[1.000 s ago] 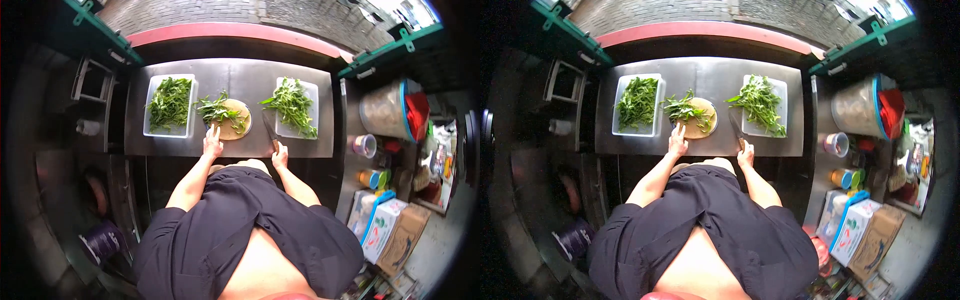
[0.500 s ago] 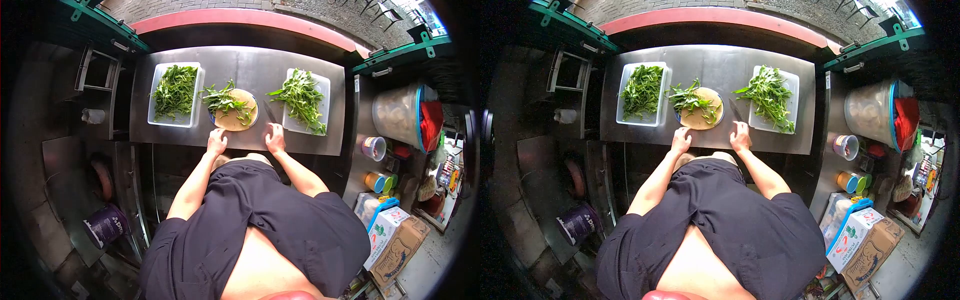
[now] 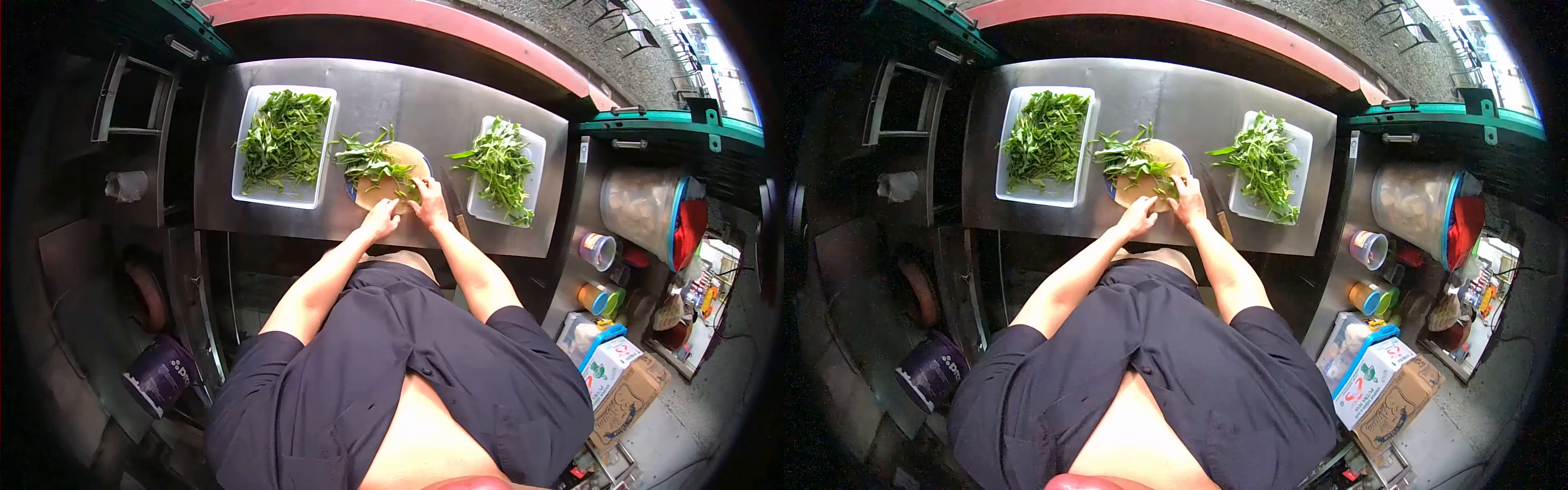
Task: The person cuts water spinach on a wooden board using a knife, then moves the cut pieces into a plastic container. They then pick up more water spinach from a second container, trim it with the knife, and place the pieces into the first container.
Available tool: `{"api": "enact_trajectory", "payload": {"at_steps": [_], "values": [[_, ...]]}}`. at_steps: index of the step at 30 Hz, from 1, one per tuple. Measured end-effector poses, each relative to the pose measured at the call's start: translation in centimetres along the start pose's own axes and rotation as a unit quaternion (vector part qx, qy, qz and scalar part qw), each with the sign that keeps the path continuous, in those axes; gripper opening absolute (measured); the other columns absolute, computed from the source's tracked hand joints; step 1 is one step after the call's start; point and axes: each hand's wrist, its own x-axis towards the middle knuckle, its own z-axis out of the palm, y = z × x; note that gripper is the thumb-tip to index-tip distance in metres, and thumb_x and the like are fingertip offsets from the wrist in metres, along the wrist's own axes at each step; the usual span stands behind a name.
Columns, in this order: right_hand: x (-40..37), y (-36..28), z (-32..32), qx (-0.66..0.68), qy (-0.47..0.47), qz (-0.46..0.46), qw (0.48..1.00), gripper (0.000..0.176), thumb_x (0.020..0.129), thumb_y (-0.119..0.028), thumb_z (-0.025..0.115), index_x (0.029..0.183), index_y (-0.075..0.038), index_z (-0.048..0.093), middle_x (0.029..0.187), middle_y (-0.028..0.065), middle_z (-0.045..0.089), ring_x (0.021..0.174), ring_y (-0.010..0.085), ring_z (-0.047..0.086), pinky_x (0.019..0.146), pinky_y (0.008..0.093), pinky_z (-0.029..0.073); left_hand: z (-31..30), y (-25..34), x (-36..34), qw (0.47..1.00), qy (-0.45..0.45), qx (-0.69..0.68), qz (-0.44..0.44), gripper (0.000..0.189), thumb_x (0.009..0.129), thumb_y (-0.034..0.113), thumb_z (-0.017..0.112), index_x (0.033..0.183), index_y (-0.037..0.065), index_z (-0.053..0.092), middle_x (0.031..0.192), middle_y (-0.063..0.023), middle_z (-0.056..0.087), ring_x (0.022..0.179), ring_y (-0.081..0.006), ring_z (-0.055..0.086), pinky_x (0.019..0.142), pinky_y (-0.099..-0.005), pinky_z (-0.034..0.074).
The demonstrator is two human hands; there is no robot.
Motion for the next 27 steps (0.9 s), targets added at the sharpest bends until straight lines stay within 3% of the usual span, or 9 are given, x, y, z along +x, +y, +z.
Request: {"api": "enact_trajectory", "payload": {"at_steps": [4, 6, 11, 14, 16, 19, 22, 26, 27], "values": [[0.2, -1.7, 1.3, 0.093, 0.088, 0.046, 0.991, 0.062, 0.078, -0.006, 0.083, 0.134, -0.007, 0.058, 0.12, 0.0192, 0.059, 0.112, 0.0378, 0.061, 0.099, 0.0439, 0.051, 1.4, -3.0, 1.8, 0.968, -0.043, -0.213, -0.124, 0.061, 0.091, 0.02, 0.067, 0.146, -0.002, 0.05, 0.125, -0.0194, 0.067, 0.115, -0.0291, 0.066, 0.102, -0.0384, 0.052], [0.5, -2.6, 2.4, 0.142, 0.081, 0.094, 0.982, 0.058, 0.079, -0.006, 0.081, 0.132, -0.008, 0.059, 0.117, 0.0196, 0.059, 0.106, 0.0379, 0.063, 0.093, 0.0437, 0.053, 1.1, -3.8, 2.8, 0.906, -0.089, -0.353, -0.215, 0.063, 0.099, 0.017, 0.062, 0.155, -0.002, 0.039, 0.142, -0.0152, 0.06, 0.126, -0.0235, 0.06, 0.099, -0.0354, 0.052], [1.3, -4.1, 5.0, 0.126, 0.156, 0.104, 0.974, 0.042, 0.081, -0.004, 0.077, 0.121, -0.006, 0.065, 0.108, 0.0162, 0.063, 0.09, 0.0322, 0.067, 0.08, 0.0403, 0.056, 0.4, -4.2, 3.9, 0.856, -0.102, -0.458, -0.218, 0.064, 0.1, 0.017, 0.06, 0.156, -0.002, 0.036, 0.143, -0.0137, 0.06, 0.126, -0.0205, 0.058, 0.1, -0.035, 0.05], [1.7, -4.4, 5.5, 0.189, 0.095, 0.167, 0.963, 0.027, 0.085, -0.007, 0.073, 0.112, -0.003, 0.07, 0.1, 0.0161, 0.067, 0.092, 0.0332, 0.068, 0.084, 0.0411, 0.056, -1.0, -3.5, 4.1, 0.859, -0.14, -0.456, -0.183, 0.062, 0.098, 0.017, 0.061, 0.154, -0.001, 0.04, 0.141, -0.0135, 0.06, 0.125, -0.0201, 0.058, 0.101, -0.034, 0.05], [2.1, -4.8, 5.4, 0.256, 0.087, 0.236, 0.933, 0.019, 0.085, -0.008, 0.073, 0.103, -0.003, 0.074, 0.089, 0.0117, 0.072, 0.083, 0.0229, 0.07, 0.078, 0.0355, 0.057, -1.2, -3.3, 4.0, 0.862, -0.126, -0.459, -0.174, 0.058, 0.097, 0.021, 0.063, 0.147, -0.002, 0.047, 0.139, -0.0155, 0.061, 0.125, -0.0228, 0.059, 0.104, -0.0354, 0.049], [2.7, -5.6, 5.0, 0.35, 0.061, 0.289, 0.889, 0.022, 0.087, -0.007, 0.074, 0.108, -0.003, 0.075, 0.094, 0.0075, 0.077, 0.083, 0.0137, 0.07, 0.078, 0.03, 0.057, -2.6, -1.9, 3.4, 0.976, 0.034, -0.183, -0.116, 0.053, 0.095, 0.035, 0.063, 0.129, -0.005, 0.06, 0.124, -0.0275, 0.063, 0.119, -0.0405, 0.06, 0.106, -0.0452, 0.046], [3.8, -5.7, 7.0, 0.389, 0.061, 0.285, 0.874, 0.024, 0.089, -0.005, 0.075, 0.112, 0.001, 0.073, 0.099, 0.0066, 0.077, 0.086, 0.0114, 0.07, 0.08, 0.028, 0.056, -4.6, -1.3, 3.0, 0.972, 0.097, -0.185, -0.106, 0.051, 0.096, 0.034, 0.062, 0.13, -0.004, 0.06, 0.124, -0.0273, 0.062, 0.119, -0.0408, 0.06, 0.104, -0.0452, 0.047], [6.7, -8.0, 9.3, 0.547, 0.089, 0.303, 0.775, 0.034, 0.089, -0.006, 0.073, 0.122, -0.001, 0.07, 0.108, 0.0074, 0.076, 0.096, 0.0138, 0.069, 0.088, 0.0283, 0.055, -8.7, -1.6, 4.0, 0.983, 0.101, -0.114, -0.104, 0.048, 0.096, 0.033, 0.058, 0.127, -0.004, 0.06, 0.119, -0.0285, 0.06, 0.115, -0.0443, 0.06, 0.098, -0.0483, 0.05], [7.2, -8.8, 9.2, 0.52, 0.102, 0.308, 0.79, 0.036, 0.089, -0.004, 0.07, 0.125, -0.002, 0.069, 0.109, 0.0083, 0.075, 0.097, 0.0154, 0.07, 0.089, 0.0285, 0.055, -9.7, -1.5, 4.1, 0.981, 0.118, -0.1, -0.117, 0.05, 0.096, 0.034, 0.058, 0.13, -0.003, 0.058, 0.12, -0.0291, 0.059, 0.113, -0.0459, 0.059, 0.097, -0.0501, 0.051]]}}
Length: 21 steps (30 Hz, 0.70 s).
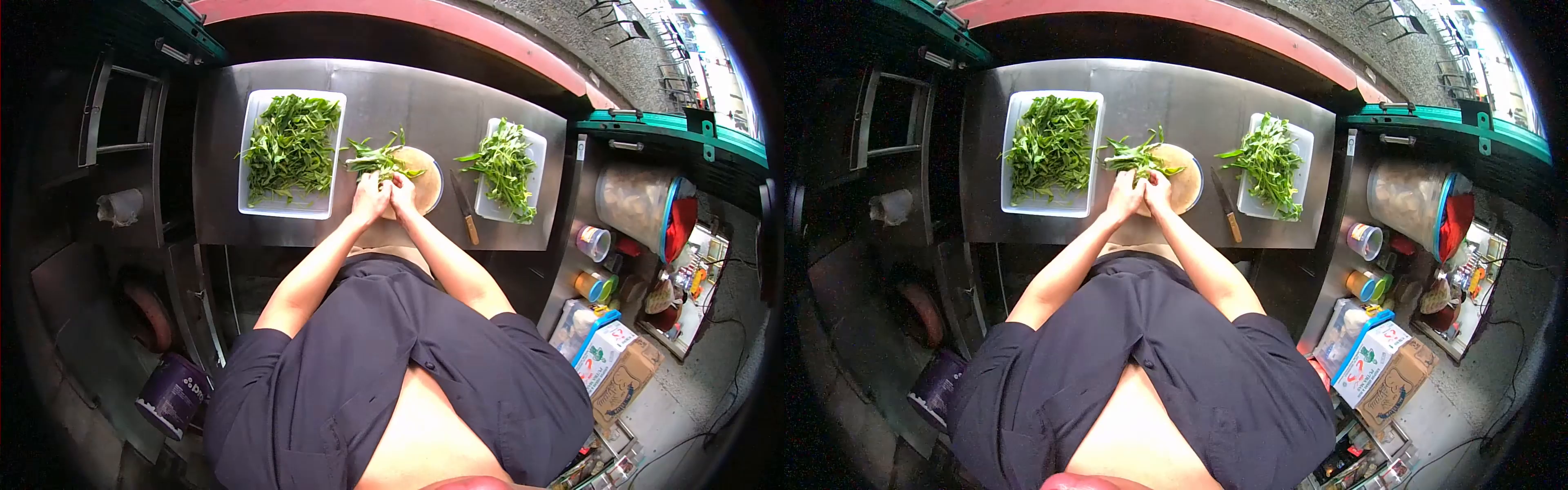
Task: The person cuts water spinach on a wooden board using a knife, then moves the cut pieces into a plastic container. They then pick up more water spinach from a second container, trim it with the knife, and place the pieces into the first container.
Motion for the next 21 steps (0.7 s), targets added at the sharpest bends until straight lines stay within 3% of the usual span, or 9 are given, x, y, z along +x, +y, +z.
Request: {"api": "enact_trajectory", "payload": {"at_steps": [2, 4, 7, 9, 12, 14, 15, 17, 21], "values": [[-0.9, -1.4, 0.8, -0.022, 0.019, -0.011, 1.0, 0.039, 0.088, -0.002, 0.067, 0.127, -0.003, 0.068, 0.109, 0.0092, 0.075, 0.099, 0.017, 0.071, 0.089, 0.0288, 0.055, -1.8, 0.3, 0.3, 0.997, 0.011, 0.071, 0.012, 0.049, 0.095, 0.032, 0.058, 0.132, -0.001, 0.057, 0.124, -0.0267, 0.058, 0.111, -0.0431, 0.061, 0.096, -0.0493, 0.051], [-2.2, -2.9, -0.3, -0.136, 0.043, -0.079, 0.987, 0.044, 0.086, 0.003, 0.058, 0.128, -0.005, 0.066, 0.107, 0.0102, 0.075, 0.097, 0.0195, 0.072, 0.089, 0.0298, 0.056, -2.6, -0.1, 0.5, 0.993, 0.021, 0.11, 0.021, 0.048, 0.095, 0.03, 0.058, 0.131, -0.001, 0.058, 0.124, -0.0256, 0.058, 0.109, -0.0421, 0.062, 0.096, -0.049, 0.052], [-2.2, -0.9, -3.2, -0.128, 0.051, -0.062, 0.989, 0.044, 0.087, 0.006, 0.052, 0.128, -0.006, 0.063, 0.113, 0.01, 0.071, 0.099, 0.0177, 0.07, 0.087, 0.0303, 0.058, -2.8, -1.6, 0.1, 0.991, 0.073, 0.107, 0.033, 0.045, 0.094, 0.027, 0.059, 0.131, 0.002, 0.058, 0.124, -0.0228, 0.058, 0.108, -0.0405, 0.062, 0.095, -0.0487, 0.052], [-2.3, 0.4, -4.7, -0.18, 0.091, -0.061, 0.978, 0.038, 0.087, 0.004, 0.057, 0.122, -0.006, 0.064, 0.107, 0.0083, 0.072, 0.093, 0.0162, 0.07, 0.085, 0.0304, 0.059, -2.9, -2.3, -0.4, 0.996, 0.036, 0.081, 0.021, 0.041, 0.094, 0.025, 0.06, 0.13, 0.005, 0.061, 0.115, -0.0201, 0.06, 0.103, -0.0386, 0.063, 0.094, -0.0484, 0.052], [-2.2, 0.3, -5.3, -0.257, 0.101, -0.006, 0.961, 0.033, 0.086, -0.001, 0.067, 0.118, -0.005, 0.066, 0.101, 0.0081, 0.075, 0.09, 0.0157, 0.072, 0.083, 0.0301, 0.059, -1.3, -3.7, -1.3, 0.999, -0.026, 0.015, -0.015, 0.029, 0.093, 0.024, 0.06, 0.113, 0.007, 0.072, 0.1, -0.0169, 0.071, 0.094, -0.0346, 0.07, 0.088, -0.0435, 0.056], [-2.5, -0.5, -4.8, -0.276, 0.039, -0.028, 0.96, 0.032, 0.083, -0.007, 0.077, 0.114, -0.004, 0.068, 0.094, 0.0085, 0.076, 0.085, 0.0159, 0.073, 0.08, 0.0311, 0.06, 0.7, -5.4, -1.8, 0.992, -0.104, -0.05, -0.053, 0.025, 0.095, 0.02, 0.059, 0.105, 0.005, 0.076, 0.093, -0.0143, 0.076, 0.089, -0.0261, 0.073, 0.081, -0.0375, 0.058], [-2.5, -0.8, -4.4, -0.273, 0.042, -0.026, 0.961, 0.032, 0.083, -0.007, 0.077, 0.114, -0.004, 0.068, 0.094, 0.0085, 0.076, 0.085, 0.0159, 0.073, 0.08, 0.0311, 0.06, 1.5, -5.6, -1.8, 0.971, -0.158, -0.1, -0.149, 0.028, 0.096, 0.017, 0.057, 0.115, 0.005, 0.074, 0.101, -0.0099, 0.076, 0.092, -0.0198, 0.073, 0.079, -0.0341, 0.06], [-2.3, -1.2, -3.5, -0.302, -0.011, -0.104, 0.948, 0.033, 0.081, -0.01, 0.081, 0.111, -0.004, 0.068, 0.091, 0.0097, 0.076, 0.079, 0.0166, 0.073, 0.077, 0.0327, 0.06, 2.7, -6.1, -2.3, 0.95, -0.143, -0.183, -0.21, 0.032, 0.097, 0.012, 0.056, 0.124, 0.002, 0.07, 0.113, -0.0093, 0.074, 0.098, -0.0164, 0.071, 0.079, -0.0321, 0.061], [-1.9, -1.4, -1.5, -0.312, 0.014, -0.134, 0.94, 0.024, 0.08, -0.006, 0.078, 0.103, -0.003, 0.07, 0.085, 0.0093, 0.075, 0.077, 0.0187, 0.073, 0.076, 0.0333, 0.061, 4.1, -7.0, -2.1, 0.955, -0.093, -0.223, -0.171, 0.036, 0.096, 0.009, 0.055, 0.129, -0.001, 0.065, 0.122, -0.0123, 0.071, 0.103, -0.0178, 0.07, 0.084, -0.032, 0.06]]}}
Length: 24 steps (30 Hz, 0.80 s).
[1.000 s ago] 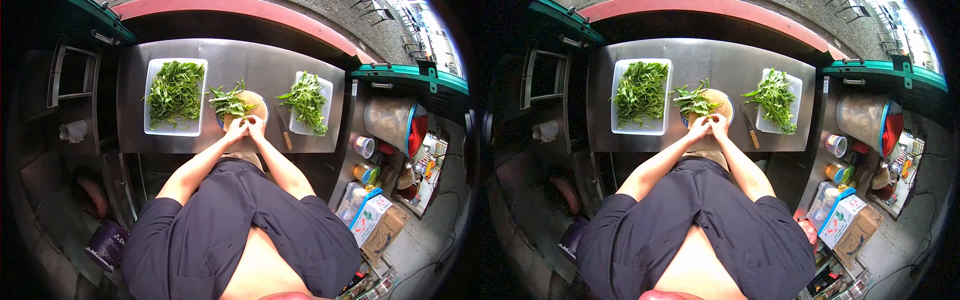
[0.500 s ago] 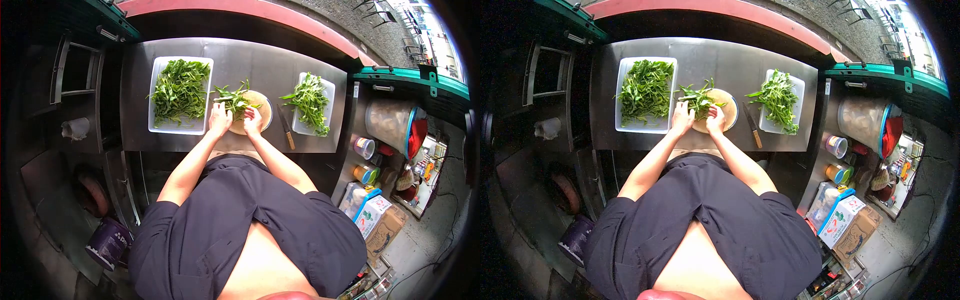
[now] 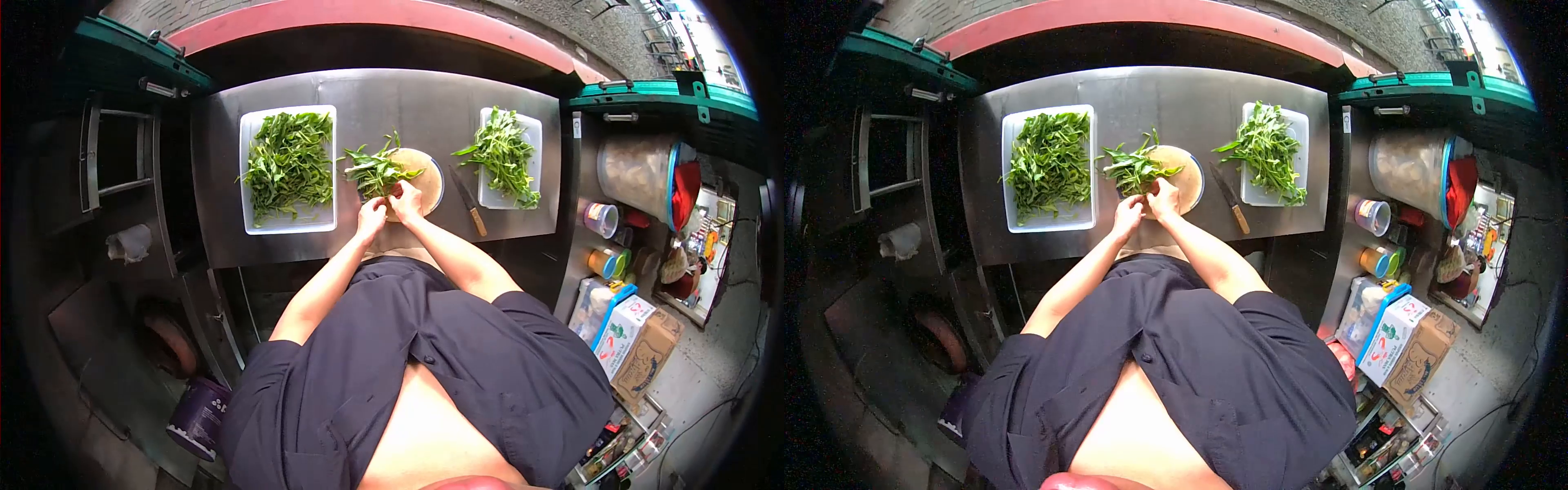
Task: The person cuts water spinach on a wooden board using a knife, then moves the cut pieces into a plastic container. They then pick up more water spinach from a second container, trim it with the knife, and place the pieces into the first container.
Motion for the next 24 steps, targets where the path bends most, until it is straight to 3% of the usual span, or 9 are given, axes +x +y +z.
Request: {"api": "enact_trajectory", "payload": {"at_steps": [6, 9, 10, 12, 13, 16, 20, 22, 24], "values": [[2.2, 0.0, 1.4, 0.077, 0.041, 0.046, 0.995, 0.014, 0.078, -0.01, 0.076, 0.092, -0.006, 0.074, 0.085, 0.0087, 0.077, 0.077, 0.0187, 0.074, 0.077, 0.0337, 0.059, -1.1, 3.0, -1.0, 0.991, 0.084, 0.023, 0.101, 0.035, 0.092, 0.013, 0.061, 0.123, 0.001, 0.069, 0.114, -0.0158, 0.074, 0.103, -0.0225, 0.072, 0.094, -0.0351, 0.057], [3.2, 1.2, 0.3, 0.002, 0.105, 0.109, 0.989, 0.007, 0.074, -0.018, 0.075, 0.077, -0.012, 0.074, 0.079, 0.0063, 0.076, 0.075, 0.0228, 0.073, 0.076, 0.0373, 0.058, -3.2, 5.5, -1.8, 0.983, 0.044, 0.134, 0.118, 0.031, 0.089, 0.012, 0.063, 0.118, 0.001, 0.065, 0.114, -0.0181, 0.067, 0.095, -0.0233, 0.068, 0.081, -0.0389, 0.057], [3.6, 2.4, 0.1, -0.002, 0.115, 0.11, 0.987, 0.009, 0.074, -0.015, 0.073, 0.082, -0.011, 0.072, 0.077, 0.0071, 0.074, 0.073, 0.0244, 0.072, 0.074, 0.0386, 0.057, -3.3, 6.3, -1.9, 0.983, 0.045, 0.134, 0.119, 0.031, 0.089, 0.012, 0.063, 0.118, 0.001, 0.065, 0.114, -0.0181, 0.067, 0.095, -0.0233, 0.068, 0.081, -0.0389, 0.057], [3.3, 3.3, -1.2, 0.018, 0.142, 0.12, 0.982, 0.019, 0.073, -0.011, 0.072, 0.092, -0.008, 0.069, 0.081, 0.0097, 0.072, 0.074, 0.0259, 0.07, 0.075, 0.0401, 0.057, -3.3, 7.7, -2.0, 0.967, 0.118, 0.13, 0.182, 0.03, 0.087, 0.01, 0.064, 0.115, 0.001, 0.064, 0.124, -0.0181, 0.061, 0.104, -0.029, 0.065, 0.087, -0.0421, 0.055], [3.4, 3.6, -1.6, -0.035, 0.174, 0.108, 0.978, 0.027, 0.073, -0.009, 0.072, 0.1, -0.006, 0.066, 0.087, 0.0121, 0.07, 0.076, 0.0259, 0.07, 0.077, 0.0404, 0.057, -3.6, 7.0, -1.0, 0.948, 0.139, 0.155, 0.239, 0.035, 0.084, 0.008, 0.065, 0.118, -0.001, 0.061, 0.136, -0.022, 0.05, 0.121, -0.0367, 0.055, 0.104, -0.0465, 0.048], [3.7, 3.4, -2.0, 0.015, 0.213, 0.135, 0.968, 0.029, 0.074, -0.01, 0.072, 0.102, -0.005, 0.066, 0.093, 0.0132, 0.071, 0.081, 0.0248, 0.07, 0.079, 0.0395, 0.056, -3.4, 8.9, -0.4, 0.906, 0.205, 0.238, 0.284, 0.046, 0.083, 0.009, 0.066, 0.126, -0.001, 0.055, 0.141, -0.0262, 0.042, 0.131, -0.0422, 0.044, 0.116, -0.0507, 0.036], [4.3, 3.0, -1.5, 0.058, 0.135, 0.061, 0.987, 0.023, 0.079, -0.005, 0.065, 0.102, -0.004, 0.068, 0.086, 0.0104, 0.071, 0.084, 0.0242, 0.071, 0.08, 0.0384, 0.056, -2.7, 8.0, 0.9, 0.919, 0.24, 0.217, 0.225, 0.055, 0.082, 0.012, 0.067, 0.133, -0.001, 0.05, 0.142, -0.0277, 0.038, 0.132, -0.0446, 0.04, 0.115, -0.0536, 0.034], [5.1, 1.4, -1.9, 0.053, 0.142, 0.05, 0.987, 0.018, 0.08, 0.0, 0.061, 0.096, -0.005, 0.067, 0.082, 0.0108, 0.07, 0.083, 0.025, 0.071, 0.08, 0.038, 0.056, -2.7, 7.5, 1.3, 0.926, 0.228, 0.207, 0.218, 0.055, 0.083, 0.015, 0.068, 0.132, -0.001, 0.05, 0.14, -0.0269, 0.039, 0.132, -0.0441, 0.039, 0.115, -0.0547, 0.033], [6.6, 0.4, -2.6, -0.032, 0.201, 0.062, 0.977, 0.015, 0.08, 0.003, 0.059, 0.091, -0.005, 0.065, 0.081, 0.0125, 0.069, 0.081, 0.0277, 0.07, 0.079, 0.0381, 0.056, -2.9, 7.2, 1.2, 0.955, 0.198, 0.185, 0.122, 0.054, 0.084, 0.017, 0.068, 0.133, 0.001, 0.051, 0.139, -0.0252, 0.038, 0.13, -0.043, 0.04, 0.113, -0.0552, 0.034]]}}
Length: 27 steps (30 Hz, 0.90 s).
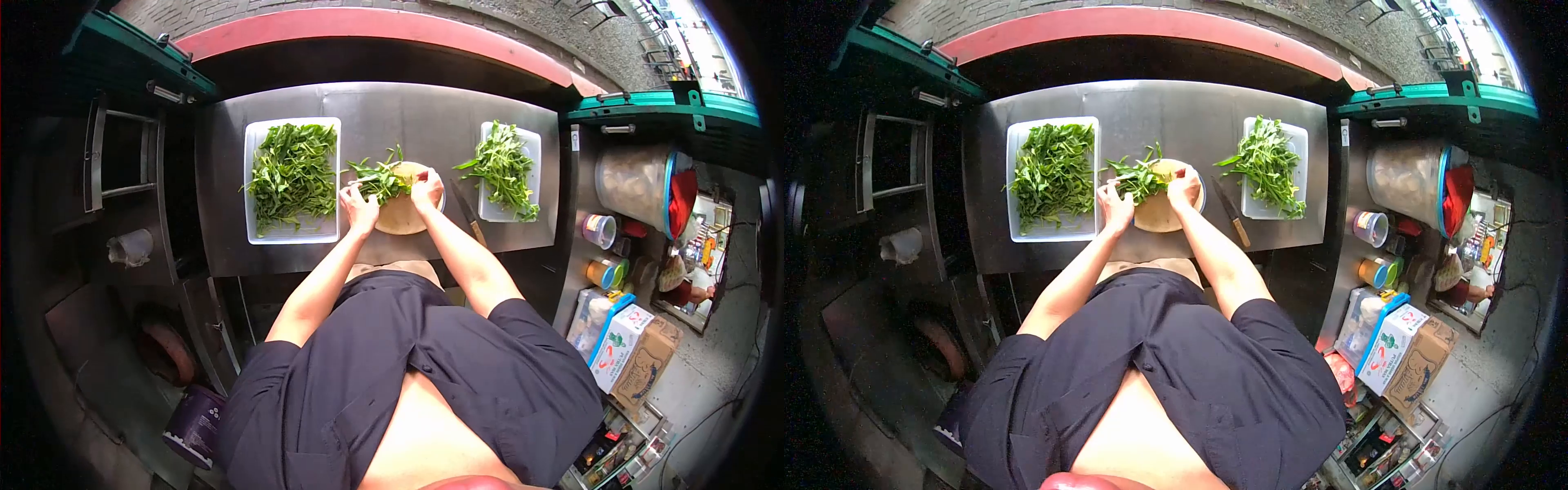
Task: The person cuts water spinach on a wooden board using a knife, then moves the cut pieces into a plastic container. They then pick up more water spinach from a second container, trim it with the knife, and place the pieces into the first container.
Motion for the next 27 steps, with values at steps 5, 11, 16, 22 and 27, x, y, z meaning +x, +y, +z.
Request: {"api": "enact_trajectory", "payload": {"at_steps": [5, 11, 16, 22, 27], "values": [[5.1, -1.1, 2.1, 0.012, -0.07, -0.152, 0.986, 0.036, 0.079, -0.017, 0.078, 0.111, -0.008, 0.064, 0.102, 0.0154, 0.068, 0.097, 0.0324, 0.067, 0.087, 0.0454, 0.054, 1.2, -1.1, 1.1, 0.999, -0.008, -0.028, -0.019, 0.078, 0.084, 0.022, 0.071, 0.154, 0.011, 0.038, 0.156, -0.038, 0.017, 0.146, -0.0574, 0.019, 0.122, -0.0595, 0.022], [6.6, -3.9, 4.8, -0.074, -0.214, -0.172, 0.959, 0.041, 0.079, -0.023, 0.084, 0.112, -0.01, 0.065, 0.098, 0.0137, 0.068, 0.097, 0.0324, 0.067, 0.088, 0.0444, 0.055, 1.2, -1.1, 3.1, 0.991, -0.062, -0.005, -0.117, 0.081, 0.087, 0.034, 0.07, 0.154, 0.0, 0.039, 0.162, -0.0293, 0.015, 0.151, -0.0466, 0.013, 0.125, -0.0536, 0.017], [5.2, -4.0, 7.0, -0.048, -0.227, -0.263, 0.936, 0.025, 0.081, -0.008, 0.078, 0.105, -0.009, 0.071, 0.094, 0.0121, 0.071, 0.09, 0.0288, 0.07, 0.084, 0.0386, 0.058, 1.8, -1.9, 3.8, 0.998, -0.054, 0.032, -0.027, 0.077, 0.085, 0.031, 0.072, 0.147, -0.005, 0.044, 0.157, -0.0213, 0.031, 0.146, -0.0426, 0.026, 0.123, -0.0521, 0.024], [4.2, -4.5, 5.9, 0.056, -0.241, -0.299, 0.922, 0.018, 0.081, 0.002, 0.066, 0.093, -0.009, 0.074, 0.088, 0.0134, 0.072, 0.086, 0.031, 0.071, 0.082, 0.0408, 0.058, 0.1, 0.7, 2.3, 0.985, -0.059, 0.001, 0.16, 0.056, 0.087, 0.016, 0.068, 0.136, -0.006, 0.053, 0.141, -0.0222, 0.049, 0.134, -0.0384, 0.048, 0.116, -0.0429, 0.039], [2.1, -4.1, 1.8, 0.052, -0.31, -0.206, 0.927, 0.016, 0.084, -0.006, 0.066, 0.098, -0.006, 0.073, 0.095, 0.014, 0.075, 0.086, 0.0315, 0.073, 0.082, 0.0391, 0.059, 0.3, 1.3, 1.0, 0.961, -0.148, -0.015, 0.234, 0.034, 0.088, 0.011, 0.063, 0.119, -0.002, 0.065, 0.125, -0.0189, 0.061, 0.117, -0.0376, 0.061, 0.104, -0.0438, 0.05]]}}
